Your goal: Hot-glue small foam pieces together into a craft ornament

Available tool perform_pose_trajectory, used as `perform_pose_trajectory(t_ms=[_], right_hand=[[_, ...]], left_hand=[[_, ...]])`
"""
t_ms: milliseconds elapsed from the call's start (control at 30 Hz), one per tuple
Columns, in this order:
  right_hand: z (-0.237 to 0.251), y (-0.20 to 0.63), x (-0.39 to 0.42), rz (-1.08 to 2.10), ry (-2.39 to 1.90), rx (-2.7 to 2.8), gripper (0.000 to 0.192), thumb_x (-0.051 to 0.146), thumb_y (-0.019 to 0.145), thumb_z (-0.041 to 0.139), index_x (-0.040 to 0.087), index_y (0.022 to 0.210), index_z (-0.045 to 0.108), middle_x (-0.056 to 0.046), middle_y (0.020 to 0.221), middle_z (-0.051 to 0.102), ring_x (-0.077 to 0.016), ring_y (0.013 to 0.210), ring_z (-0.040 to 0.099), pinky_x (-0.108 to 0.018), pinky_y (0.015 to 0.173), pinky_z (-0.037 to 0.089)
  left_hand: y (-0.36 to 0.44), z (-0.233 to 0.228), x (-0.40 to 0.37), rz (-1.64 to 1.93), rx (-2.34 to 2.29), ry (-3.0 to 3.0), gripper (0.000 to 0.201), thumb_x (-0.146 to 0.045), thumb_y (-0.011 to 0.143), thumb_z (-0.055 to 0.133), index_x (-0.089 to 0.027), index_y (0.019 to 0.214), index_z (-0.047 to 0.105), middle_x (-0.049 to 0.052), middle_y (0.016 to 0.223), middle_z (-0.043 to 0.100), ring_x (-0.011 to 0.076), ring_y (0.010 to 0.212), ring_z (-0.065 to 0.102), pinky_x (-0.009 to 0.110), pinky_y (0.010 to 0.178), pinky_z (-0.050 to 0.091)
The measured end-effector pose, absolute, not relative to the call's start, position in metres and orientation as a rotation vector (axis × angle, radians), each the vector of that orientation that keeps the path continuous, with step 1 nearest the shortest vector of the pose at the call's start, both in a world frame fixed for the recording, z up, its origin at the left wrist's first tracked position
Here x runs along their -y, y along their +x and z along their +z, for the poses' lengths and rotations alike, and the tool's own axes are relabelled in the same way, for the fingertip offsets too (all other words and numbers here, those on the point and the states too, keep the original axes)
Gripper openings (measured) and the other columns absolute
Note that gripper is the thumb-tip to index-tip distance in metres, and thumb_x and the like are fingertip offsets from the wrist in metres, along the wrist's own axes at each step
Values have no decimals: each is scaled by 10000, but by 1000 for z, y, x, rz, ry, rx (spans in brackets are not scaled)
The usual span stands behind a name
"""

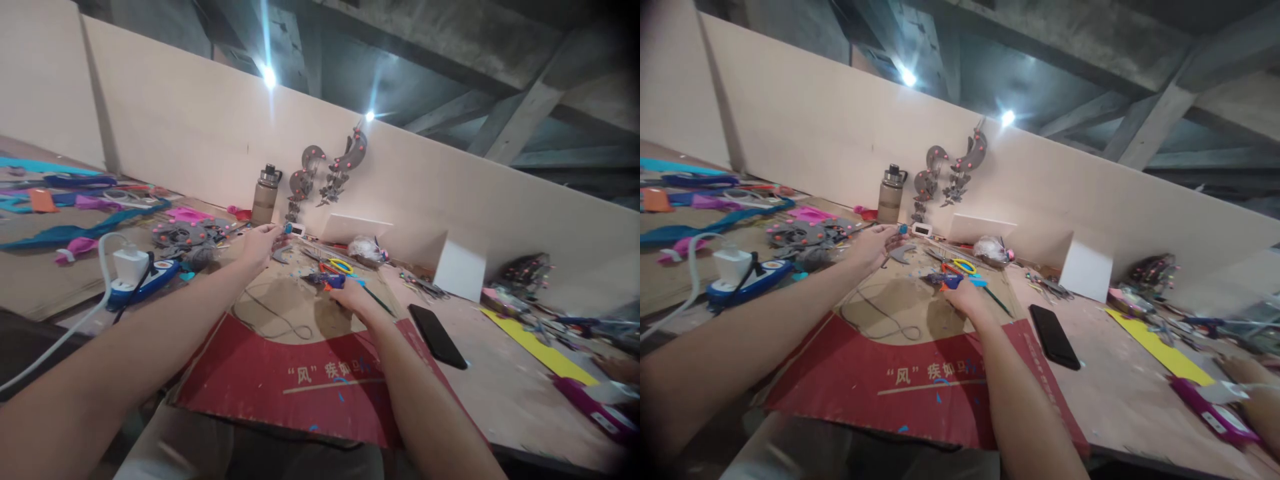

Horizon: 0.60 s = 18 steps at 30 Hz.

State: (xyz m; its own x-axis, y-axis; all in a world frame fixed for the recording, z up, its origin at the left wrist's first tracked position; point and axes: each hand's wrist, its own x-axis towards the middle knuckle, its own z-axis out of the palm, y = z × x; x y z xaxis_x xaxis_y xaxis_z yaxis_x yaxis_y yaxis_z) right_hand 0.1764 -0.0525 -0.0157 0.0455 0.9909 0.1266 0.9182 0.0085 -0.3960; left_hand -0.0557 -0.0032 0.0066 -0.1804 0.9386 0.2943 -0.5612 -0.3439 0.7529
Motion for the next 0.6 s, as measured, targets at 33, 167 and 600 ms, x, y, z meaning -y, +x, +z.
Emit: perform_pose_trajectory(t_ms=[33, 167, 600], right_hand=[[-13, 174, 52, 304, -1956, 1904, 176, 334, 696, 603, 162, 674, 633, -58, 594, 631, -173, 537, 586, -245, 487, 388], [-4, 164, 52, 435, -1670, 1712, 246, 277, 757, 498, 152, 952, 583, -72, 817, 650, -158, 610, 612, -241, 522, 446], [5, 139, 79, 565, -904, 1693, 259, 188, 772, 484, 233, 1027, 471, -35, 913, 593, -121, 573, 500, -260, 493, 473]], left_hand=[[-55, 6, 4, 1727, -600, 925, 103, -156, 723, 660, -97, 745, 577, 74, 713, 666, 136, 663, 654, 261, 650, 530], [-53, 4, 5, 1662, -672, 994, 164, -226, 713, 683, -97, 778, 606, 93, 746, 675, 150, 657, 653, 258, 599, 517], [-36, 5, 17, 1566, -700, 881, 65, -150, 706, 651, -101, 687, 613, 45, 638, 640, 98, 589, 596, 212, 604, 477]])
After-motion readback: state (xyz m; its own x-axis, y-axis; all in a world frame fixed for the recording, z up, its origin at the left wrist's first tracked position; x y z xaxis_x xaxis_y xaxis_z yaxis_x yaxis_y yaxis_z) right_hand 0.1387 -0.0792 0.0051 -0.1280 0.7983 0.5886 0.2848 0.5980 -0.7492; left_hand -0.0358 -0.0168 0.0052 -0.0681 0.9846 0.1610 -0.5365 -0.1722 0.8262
